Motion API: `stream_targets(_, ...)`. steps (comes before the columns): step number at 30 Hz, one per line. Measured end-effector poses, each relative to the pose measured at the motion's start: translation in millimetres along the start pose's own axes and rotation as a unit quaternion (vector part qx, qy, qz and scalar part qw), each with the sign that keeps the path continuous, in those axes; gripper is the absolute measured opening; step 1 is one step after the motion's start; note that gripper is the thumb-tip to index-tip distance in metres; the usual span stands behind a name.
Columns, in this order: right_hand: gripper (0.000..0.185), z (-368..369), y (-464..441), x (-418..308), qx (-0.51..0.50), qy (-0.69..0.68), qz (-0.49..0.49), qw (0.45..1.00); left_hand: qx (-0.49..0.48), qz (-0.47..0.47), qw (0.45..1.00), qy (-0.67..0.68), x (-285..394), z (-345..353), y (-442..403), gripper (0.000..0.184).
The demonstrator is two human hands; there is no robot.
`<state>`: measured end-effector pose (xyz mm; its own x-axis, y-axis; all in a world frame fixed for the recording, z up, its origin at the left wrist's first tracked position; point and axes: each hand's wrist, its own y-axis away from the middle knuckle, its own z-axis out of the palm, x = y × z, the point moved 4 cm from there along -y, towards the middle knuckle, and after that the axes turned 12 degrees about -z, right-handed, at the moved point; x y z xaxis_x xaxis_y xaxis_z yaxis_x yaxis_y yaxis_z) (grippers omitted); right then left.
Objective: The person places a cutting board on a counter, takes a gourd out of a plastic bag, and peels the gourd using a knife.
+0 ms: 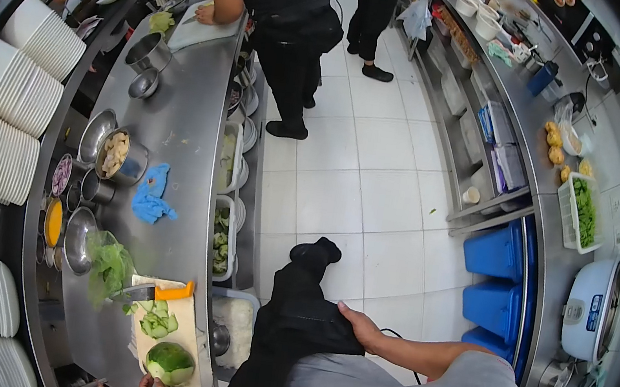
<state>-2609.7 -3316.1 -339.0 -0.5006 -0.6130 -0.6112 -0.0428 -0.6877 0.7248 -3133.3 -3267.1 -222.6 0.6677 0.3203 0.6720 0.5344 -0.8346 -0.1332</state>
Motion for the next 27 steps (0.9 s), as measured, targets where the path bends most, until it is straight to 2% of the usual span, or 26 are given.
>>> stream_targets(5,0.08,-7,-13,25,-0.015,0.0,0.006,1.0,-0.032,-0.023,0.999,-0.021,13,-2,3,0.041)
stream_targets(8,0.08,-8,-15,32,-0.017,-0.003,0.006,1.0,-0.03,-0.005,0.999,-0.018,0,-2,1,0.043)
stream_targets(13,0.081,-3,-5,18,-0.021,-0.014,-0.004,1.0,-0.001,-0.016,0.999,-0.051,19,-2,8,0.042)
stream_targets(16,0.079,-11,-6,6,-0.019,0.019,-0.016,1.0,0.01,-0.021,0.998,-0.064,12,-3,8,0.04)
stream_targets(18,0.086,-37,-34,16,-0.021,0.159,0.008,0.987,0.017,-0.013,0.998,-0.059,10,-4,5,0.039)
stream_targets(19,0.088,-35,-29,-8,-0.008,0.162,0.058,0.985,0.013,-0.02,0.998,-0.064,15,-6,3,0.038)
stream_targets(20,0.088,-37,-40,-23,-0.004,0.168,0.053,0.984,0.009,-0.026,0.997,-0.069,20,-6,2,0.037)
stream_targets(22,0.079,-38,-64,-54,-0.007,0.35,-0.023,0.937,0.011,-0.039,0.998,-0.049,24,-5,0,0.035)
stream_targets(24,0.072,-11,-72,-100,-0.063,0.489,-0.188,0.85,0.012,-0.048,0.998,-0.028,29,-5,0,0.033)
stream_targets(26,0.064,39,-63,-154,-0.129,0.582,-0.217,0.773,0.039,-0.039,0.998,-0.042,38,-6,3,0.029)
stream_targets(27,0.066,64,-68,-171,-0.141,0.595,-0.258,0.748,0.04,-0.04,0.998,-0.035,40,-5,3,0.029)
